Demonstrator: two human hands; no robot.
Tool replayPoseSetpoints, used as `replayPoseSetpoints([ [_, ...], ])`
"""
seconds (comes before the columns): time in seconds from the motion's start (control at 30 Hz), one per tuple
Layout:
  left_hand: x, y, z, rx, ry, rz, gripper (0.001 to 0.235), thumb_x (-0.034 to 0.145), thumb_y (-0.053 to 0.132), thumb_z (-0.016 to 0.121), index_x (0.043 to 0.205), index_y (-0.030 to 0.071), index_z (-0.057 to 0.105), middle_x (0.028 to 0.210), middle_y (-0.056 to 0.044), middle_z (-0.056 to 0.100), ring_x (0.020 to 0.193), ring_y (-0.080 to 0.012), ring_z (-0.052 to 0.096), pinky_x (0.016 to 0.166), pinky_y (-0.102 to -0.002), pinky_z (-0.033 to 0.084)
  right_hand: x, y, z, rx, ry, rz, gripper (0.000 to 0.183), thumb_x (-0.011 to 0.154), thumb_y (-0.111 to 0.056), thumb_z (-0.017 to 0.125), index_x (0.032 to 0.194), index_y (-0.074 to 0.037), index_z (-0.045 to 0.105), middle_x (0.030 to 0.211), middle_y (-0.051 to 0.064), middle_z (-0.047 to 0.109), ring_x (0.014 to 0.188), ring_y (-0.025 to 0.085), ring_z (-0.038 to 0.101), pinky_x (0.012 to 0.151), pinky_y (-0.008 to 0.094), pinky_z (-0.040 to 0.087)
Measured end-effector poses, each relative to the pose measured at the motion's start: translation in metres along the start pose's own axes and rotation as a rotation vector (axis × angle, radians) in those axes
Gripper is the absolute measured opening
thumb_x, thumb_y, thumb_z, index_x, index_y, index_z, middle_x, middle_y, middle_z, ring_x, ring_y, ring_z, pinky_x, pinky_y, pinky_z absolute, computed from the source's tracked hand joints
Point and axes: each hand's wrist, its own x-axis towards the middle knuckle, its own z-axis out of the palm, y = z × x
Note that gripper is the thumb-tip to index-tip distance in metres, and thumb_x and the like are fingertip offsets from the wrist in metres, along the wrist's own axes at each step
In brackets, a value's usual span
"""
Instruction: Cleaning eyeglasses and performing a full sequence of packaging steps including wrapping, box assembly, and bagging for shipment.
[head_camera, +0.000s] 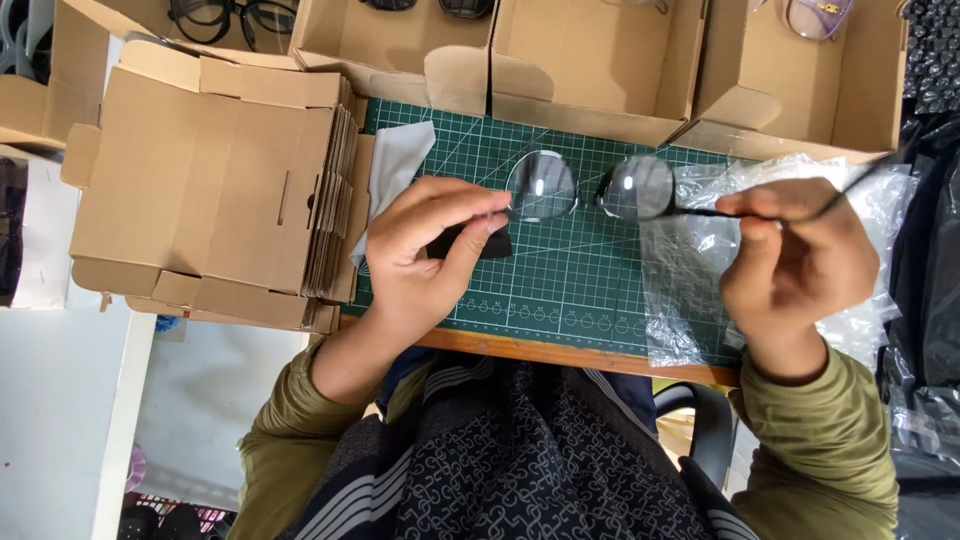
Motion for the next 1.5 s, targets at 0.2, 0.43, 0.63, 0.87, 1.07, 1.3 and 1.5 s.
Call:
replayPoseSetpoints([
  [0.2, 0.001, -0.002, 0.003, 0.070, 0.055, 0.131, 0.014, 0.098, -0.012, 0.066, 0.102, 0.000, 0.072, 0.104, -0.018, 0.072, 0.100, -0.0305, 0.075, 0.095, -0.039, 0.065, -0.010, 0.017, -0.006, -0.052, -0.006, -0.267, 0.011, 0.112, -0.001, 0.055, 0.113, 0.009, 0.057, 0.094, 0.031, 0.070, 0.082, 0.041, 0.070, 0.074, 0.048, 0.056],
  [0.43, 0.000, -0.005, 0.006, 0.104, 0.046, 0.181, 0.009, 0.098, -0.011, 0.067, 0.098, -0.003, 0.072, 0.102, -0.020, 0.071, 0.100, -0.0331, 0.076, 0.095, -0.041, 0.067, -0.020, 0.015, -0.017, -0.065, -0.086, -0.323, 0.013, 0.111, -0.001, 0.058, 0.122, 0.003, 0.054, 0.101, 0.026, 0.064, 0.091, 0.040, 0.070, 0.080, 0.054, 0.063],
  [0.63, -0.001, -0.008, 0.008, 0.111, 0.077, 0.226, 0.011, 0.095, -0.013, 0.070, 0.099, -0.003, 0.072, 0.101, -0.020, 0.071, 0.098, -0.0327, 0.076, 0.094, -0.041, 0.068, -0.023, 0.016, -0.016, -0.096, -0.049, -0.343, 0.011, 0.110, 0.001, 0.057, 0.122, 0.003, 0.056, 0.102, 0.027, 0.066, 0.085, 0.040, 0.067, 0.075, 0.050, 0.061],
  [0.87, -0.005, -0.016, 0.008, 0.110, 0.048, 0.398, 0.026, 0.095, -0.020, 0.069, 0.112, -0.002, 0.068, 0.106, -0.019, 0.071, 0.092, -0.0292, 0.076, 0.083, -0.035, 0.069, -0.027, 0.025, -0.013, -0.091, 0.025, -0.348, 0.032, 0.111, 0.002, 0.054, 0.141, -0.003, 0.047, 0.117, 0.021, 0.057, 0.078, 0.040, 0.069, 0.069, 0.047, 0.058],
  [1.07, -0.014, -0.021, 0.011, 0.068, -0.017, 0.370, 0.033, 0.095, -0.015, 0.076, 0.124, 0.001, 0.067, 0.109, -0.018, 0.072, 0.087, -0.0277, 0.077, 0.076, -0.031, 0.069, -0.021, 0.014, -0.001, -0.193, 0.073, -0.198, 0.033, 0.116, 0.002, 0.054, 0.148, 0.003, 0.048, 0.089, 0.032, 0.067, 0.074, 0.038, 0.067, 0.068, 0.044, 0.054],
  [1.3, -0.017, -0.013, 0.013, -0.017, -0.097, 0.201, 0.046, 0.093, -0.006, 0.085, 0.131, 0.005, 0.063, 0.115, -0.013, 0.075, 0.099, -0.0212, 0.080, 0.091, -0.030, 0.071, -0.009, -0.002, 0.022, -0.254, -0.079, -0.256, 0.040, 0.106, 0.022, 0.048, 0.133, 0.003, 0.070, 0.087, 0.014, 0.059, 0.076, 0.030, 0.050, 0.069, 0.040, 0.039],
  [1.5, -0.005, -0.016, 0.008, -0.222, -0.109, 0.053, 0.048, 0.083, -0.017, 0.078, 0.128, -0.009, 0.066, 0.095, -0.021, 0.078, 0.083, -0.0289, 0.079, 0.074, -0.037, 0.067, 0.001, -0.013, 0.024, -0.292, -0.214, -0.374, 0.055, 0.088, -0.023, 0.091, 0.134, 0.002, 0.072, 0.092, 0.014, 0.055, 0.082, 0.032, 0.053, 0.079, 0.043, 0.053],
])
